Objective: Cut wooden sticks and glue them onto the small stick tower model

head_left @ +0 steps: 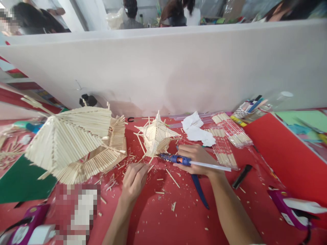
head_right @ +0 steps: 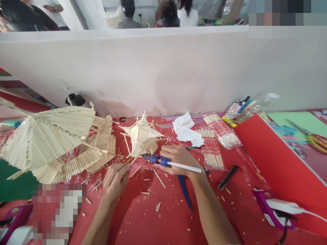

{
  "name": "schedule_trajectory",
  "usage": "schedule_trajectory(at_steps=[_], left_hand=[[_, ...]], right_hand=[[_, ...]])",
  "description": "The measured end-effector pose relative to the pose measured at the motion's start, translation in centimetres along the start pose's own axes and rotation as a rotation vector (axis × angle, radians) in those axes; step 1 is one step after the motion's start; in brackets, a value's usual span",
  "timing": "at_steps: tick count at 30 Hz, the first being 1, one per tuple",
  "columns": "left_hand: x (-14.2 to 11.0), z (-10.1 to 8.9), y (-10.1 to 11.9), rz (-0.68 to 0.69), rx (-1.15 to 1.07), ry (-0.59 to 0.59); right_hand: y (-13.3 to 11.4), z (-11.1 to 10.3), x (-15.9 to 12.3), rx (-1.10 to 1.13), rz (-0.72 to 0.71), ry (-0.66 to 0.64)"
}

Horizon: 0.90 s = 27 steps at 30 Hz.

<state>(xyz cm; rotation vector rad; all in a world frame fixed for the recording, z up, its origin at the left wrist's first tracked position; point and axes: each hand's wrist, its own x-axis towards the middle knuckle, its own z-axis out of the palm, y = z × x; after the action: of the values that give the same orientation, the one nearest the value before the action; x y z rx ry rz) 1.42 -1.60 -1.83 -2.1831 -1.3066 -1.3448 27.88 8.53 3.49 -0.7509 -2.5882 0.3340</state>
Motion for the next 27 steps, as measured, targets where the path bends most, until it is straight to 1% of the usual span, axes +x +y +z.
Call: schedule_trajectory(at_steps=[3,6,13,19,27], left_hand=[[0.0,0.3,0.1,0.014,0.033,-0.017],[0.0,0.7,0.1,0.018,0.068,-0.041],[-0.1,1.2,-0.3,0.068,0.072,-0.115],[-0.4,1.2,-0.9,0.081,0.084,-0.180],[0.4,0.8,-0.6,0.096,0.128,-0.268]], right_hand=[[0.2,-0.3,-0.2,0.039,0.003,-0.017],[0.3,-0.6,-0.4,0.048,0.020,-0.004],[0.4,-1.0,-0.7,0.037,0.039,-0.007],[0.4,-1.4,-0.7,0.056,0.028,0.027],[0.4,-1.6,-0.7,0.060,0.026,0.047]])
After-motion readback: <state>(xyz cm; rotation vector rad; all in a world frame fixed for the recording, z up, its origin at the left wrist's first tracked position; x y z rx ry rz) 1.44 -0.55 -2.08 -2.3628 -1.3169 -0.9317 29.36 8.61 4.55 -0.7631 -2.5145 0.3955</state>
